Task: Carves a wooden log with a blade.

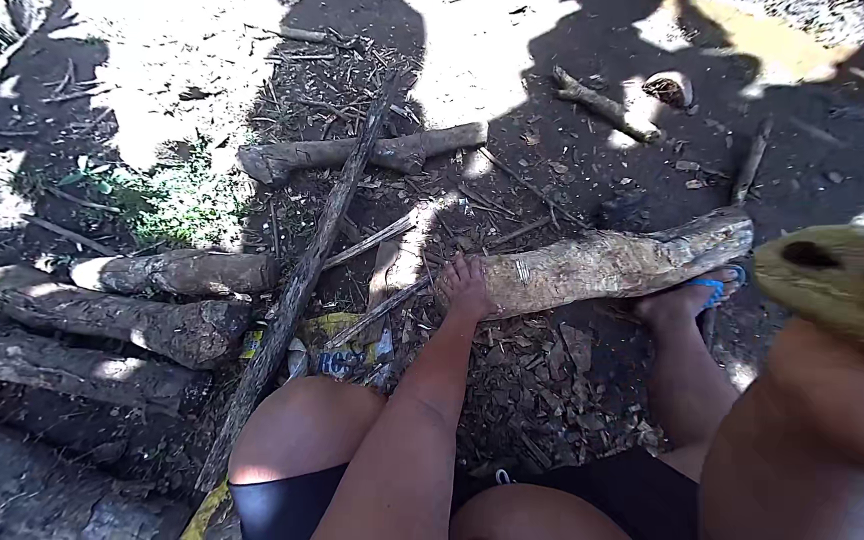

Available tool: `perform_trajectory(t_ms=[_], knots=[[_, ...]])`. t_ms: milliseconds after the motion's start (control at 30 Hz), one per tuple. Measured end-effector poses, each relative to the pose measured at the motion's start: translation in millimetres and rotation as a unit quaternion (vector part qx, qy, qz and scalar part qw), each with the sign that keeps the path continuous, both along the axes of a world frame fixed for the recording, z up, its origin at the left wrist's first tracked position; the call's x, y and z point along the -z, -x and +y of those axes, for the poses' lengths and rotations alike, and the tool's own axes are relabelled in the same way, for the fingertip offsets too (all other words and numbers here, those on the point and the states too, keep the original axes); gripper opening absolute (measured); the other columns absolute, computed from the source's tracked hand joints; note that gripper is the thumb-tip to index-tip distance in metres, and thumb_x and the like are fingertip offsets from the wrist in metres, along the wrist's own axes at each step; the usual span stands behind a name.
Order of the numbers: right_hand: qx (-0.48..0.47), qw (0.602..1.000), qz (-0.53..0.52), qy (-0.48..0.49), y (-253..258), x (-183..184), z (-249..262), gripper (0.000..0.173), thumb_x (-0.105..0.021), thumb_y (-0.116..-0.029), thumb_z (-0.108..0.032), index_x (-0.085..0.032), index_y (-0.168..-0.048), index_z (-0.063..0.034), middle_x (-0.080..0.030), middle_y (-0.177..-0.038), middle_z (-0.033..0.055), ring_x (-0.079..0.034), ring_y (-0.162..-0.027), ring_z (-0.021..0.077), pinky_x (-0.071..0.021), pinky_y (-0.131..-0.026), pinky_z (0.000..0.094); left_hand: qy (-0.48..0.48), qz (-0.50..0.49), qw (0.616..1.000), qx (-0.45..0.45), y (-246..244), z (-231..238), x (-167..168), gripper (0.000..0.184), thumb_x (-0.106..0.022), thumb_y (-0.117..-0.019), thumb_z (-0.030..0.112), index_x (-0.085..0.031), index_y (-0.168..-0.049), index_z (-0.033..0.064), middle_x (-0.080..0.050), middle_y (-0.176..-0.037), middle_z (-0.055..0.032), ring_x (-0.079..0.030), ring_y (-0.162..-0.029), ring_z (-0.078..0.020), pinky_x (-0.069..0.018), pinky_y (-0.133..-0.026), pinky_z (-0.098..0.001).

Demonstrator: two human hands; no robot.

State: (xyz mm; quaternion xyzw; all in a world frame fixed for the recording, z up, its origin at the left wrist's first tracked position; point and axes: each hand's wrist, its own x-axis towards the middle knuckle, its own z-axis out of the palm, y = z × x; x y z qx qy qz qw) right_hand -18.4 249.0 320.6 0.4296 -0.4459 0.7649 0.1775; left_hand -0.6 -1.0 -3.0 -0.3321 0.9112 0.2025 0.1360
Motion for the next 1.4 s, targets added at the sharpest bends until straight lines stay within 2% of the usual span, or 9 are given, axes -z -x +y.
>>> perform_trajectory(t_ms=[100, 167, 233, 267, 600, 867, 1167, 1300, 1400], knots=[[0.058, 0.951, -0.175, -0.248, -38, 155, -3, 0.023, -0.068, -0.0974, -0.032, -0.063, -0.089, -0.0107, -0.061, -0.067, -0.0008, -0.062, -0.059, 0.0119, -0.0583, -0.058, 0.0322, -0.013, -0.001, 1.000, 0.000, -1, 0, 1, 0.146, -0.094, -0.0574, 0.057, -0.004, -0.167, 0.0243, 0.020, -0.171, -0.0167, 0.009, -0.156, -0.0492, -0.0120, -0.114, -0.0814], [0.066, 0.792, -0.370, -0.481, -77, 271, 17, 0.028, -0.071, -0.0935, -0.030, -0.064, -0.100, -0.0035, -0.059, -0.067, 0.0062, -0.056, -0.053, 0.0185, -0.0516, -0.051, 0.0413, -0.011, 0.001, 1.000, 0.002, -3, 3, 2, 0.144, -0.093, -0.0574, 0.057, -0.006, -0.167, 0.0232, 0.018, -0.171, -0.0179, 0.008, -0.156, -0.0501, -0.0118, -0.114, -0.0817], [0.015, 0.641, -0.497, -0.585, -82, 317, 20, 0.032, -0.070, -0.0954, -0.033, -0.064, -0.105, -0.0033, -0.059, -0.068, 0.0104, -0.056, -0.051, 0.0250, -0.0518, -0.051, 0.0477, -0.006, 0.003, 1.000, 0.002, 3, 0, -4, 0.144, -0.093, -0.0567, 0.058, -0.008, -0.167, 0.0232, 0.016, -0.172, -0.0183, 0.006, -0.156, -0.0503, -0.0116, -0.115, -0.0807], [-0.009, 0.613, -0.532, -0.584, -83, 315, 15, 0.032, -0.068, -0.0970, -0.034, -0.062, -0.104, -0.0028, -0.058, -0.066, 0.0100, -0.056, -0.048, 0.0242, -0.0527, -0.048, 0.0453, -0.010, 0.003, 1.000, 0.001, 3, -4, -6, 0.143, -0.093, -0.0573, 0.057, -0.009, -0.167, 0.0230, 0.015, -0.172, -0.0179, 0.005, -0.156, -0.0501, -0.0111, -0.115, -0.0806], [-0.015, 0.709, -0.543, -0.450, -45, 258, 40, 0.022, -0.065, -0.0982, -0.023, -0.061, -0.102, -0.0016, -0.054, -0.059, 0.0069, -0.052, -0.043, 0.0188, -0.0513, -0.043, 0.0375, 0.004, -0.003, 1.000, 0.005, -1, -2, -1, 0.142, -0.091, -0.0565, 0.062, -0.010, -0.167, 0.0250, 0.014, -0.172, -0.0177, 0.003, -0.156, -0.0494, -0.0129, -0.116, -0.0793], [-0.041, 0.646, -0.624, -0.437, -56, 296, 52, 0.021, -0.063, -0.1000, -0.020, -0.060, -0.092, -0.0010, -0.056, -0.060, 0.0072, -0.053, -0.043, 0.0193, -0.0531, -0.043, 0.0381, 0.007, 0.003, 1.000, 0.015, -5, -3, -3, 0.140, -0.090, -0.0583, 0.064, -0.009, -0.167, 0.0270, 0.012, -0.172, -0.0181, 0.002, -0.157, -0.0487, -0.0139, -0.117, -0.0777], [-0.089, 0.607, -0.678, -0.406, -44, 277, 46, 0.022, -0.064, -0.1013, -0.022, -0.056, -0.106, -0.0017, -0.058, -0.069, 0.0074, -0.054, -0.045, 0.0183, -0.0549, -0.045, 0.0365, 0.046, -0.027, 0.998, 0.036, -4, -2, -6, 0.139, -0.087, -0.0609, 0.069, -0.009, -0.167, 0.0243, 0.010, -0.172, -0.0183, -0.001, -0.157, -0.0474, -0.0181, -0.116, -0.0771], [-0.112, 0.593, -0.691, -0.397, -41, 275, 44, 0.024, -0.064, -0.1017, -0.021, -0.054, -0.114, -0.0021, -0.056, -0.071, 0.0070, -0.054, -0.046, 0.0179, -0.0549, -0.045, 0.0366, 0.050, -0.066, 0.996, 0.036, 4, -6, -18, 0.129, -0.077, -0.0687, 0.077, -0.013, -0.166, 0.0219, -0.005, -0.172, -0.0206, -0.009, -0.156, -0.0476, -0.0237, -0.116, -0.0744], [-0.123, 0.591, -0.692, -0.397, -39, 283, 42, 0.027, -0.065, -0.1009, -0.023, -0.054, -0.114, -0.0022, -0.056, -0.069, 0.0077, -0.055, -0.044, 0.0184, -0.0553, -0.044, 0.0372, 0.062, -0.089, 0.993, 0.042, 17, -6, -32, 0.118, -0.064, -0.0733, 0.086, -0.025, -0.163, 0.0199, -0.023, -0.168, -0.0208, -0.018, -0.155, -0.0464, -0.0161, -0.116, -0.0776]])
